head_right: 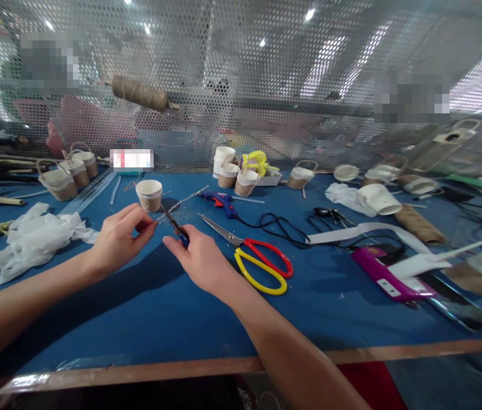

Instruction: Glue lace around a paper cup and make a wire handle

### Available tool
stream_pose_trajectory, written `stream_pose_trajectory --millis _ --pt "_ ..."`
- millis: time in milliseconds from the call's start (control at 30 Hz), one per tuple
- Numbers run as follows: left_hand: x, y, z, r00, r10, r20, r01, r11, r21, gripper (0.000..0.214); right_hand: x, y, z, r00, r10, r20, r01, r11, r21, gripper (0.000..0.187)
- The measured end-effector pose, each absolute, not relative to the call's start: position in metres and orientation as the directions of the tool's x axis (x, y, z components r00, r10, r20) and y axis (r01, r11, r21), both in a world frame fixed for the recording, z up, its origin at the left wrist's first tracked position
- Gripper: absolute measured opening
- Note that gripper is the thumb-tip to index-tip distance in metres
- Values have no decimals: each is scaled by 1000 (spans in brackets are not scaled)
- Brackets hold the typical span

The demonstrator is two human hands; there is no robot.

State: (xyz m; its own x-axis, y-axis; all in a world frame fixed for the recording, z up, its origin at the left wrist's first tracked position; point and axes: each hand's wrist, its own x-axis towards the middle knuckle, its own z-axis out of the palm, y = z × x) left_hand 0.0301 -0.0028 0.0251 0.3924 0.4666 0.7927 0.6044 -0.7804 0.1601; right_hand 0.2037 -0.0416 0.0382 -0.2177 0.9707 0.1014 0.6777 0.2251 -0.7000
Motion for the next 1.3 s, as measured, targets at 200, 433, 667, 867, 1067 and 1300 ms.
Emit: stream_pose_trajectory --millis 200,433,667,867,1067,1300 --pt "29 -7 25 416 507 755 602 -776 189 13 203 -42 36 -170 976 139 703 218 -677 29" --pt "27 -12 27 426 589 687 559 -769 312 18 204 -41 36 -182 964 196 717 266 -644 27" --pt "28 -14 36 376 901 215 223 -314 923 21 205 -41 36 -204 954 221 733 299 -611 25" --pt "30 -17 42 516 853 -74 -260 239 936 20 206 -40 37 -191 935 299 730 339 -594 22" --pt "23 -10 39 503 863 47 -154 36 987 20 207 -39 37 -208 931 301 728 353 -588 21" --pt "13 0 38 597 802 2 -63 45 997 23 206 -39 37 -320 918 234 731 396 -556 26"
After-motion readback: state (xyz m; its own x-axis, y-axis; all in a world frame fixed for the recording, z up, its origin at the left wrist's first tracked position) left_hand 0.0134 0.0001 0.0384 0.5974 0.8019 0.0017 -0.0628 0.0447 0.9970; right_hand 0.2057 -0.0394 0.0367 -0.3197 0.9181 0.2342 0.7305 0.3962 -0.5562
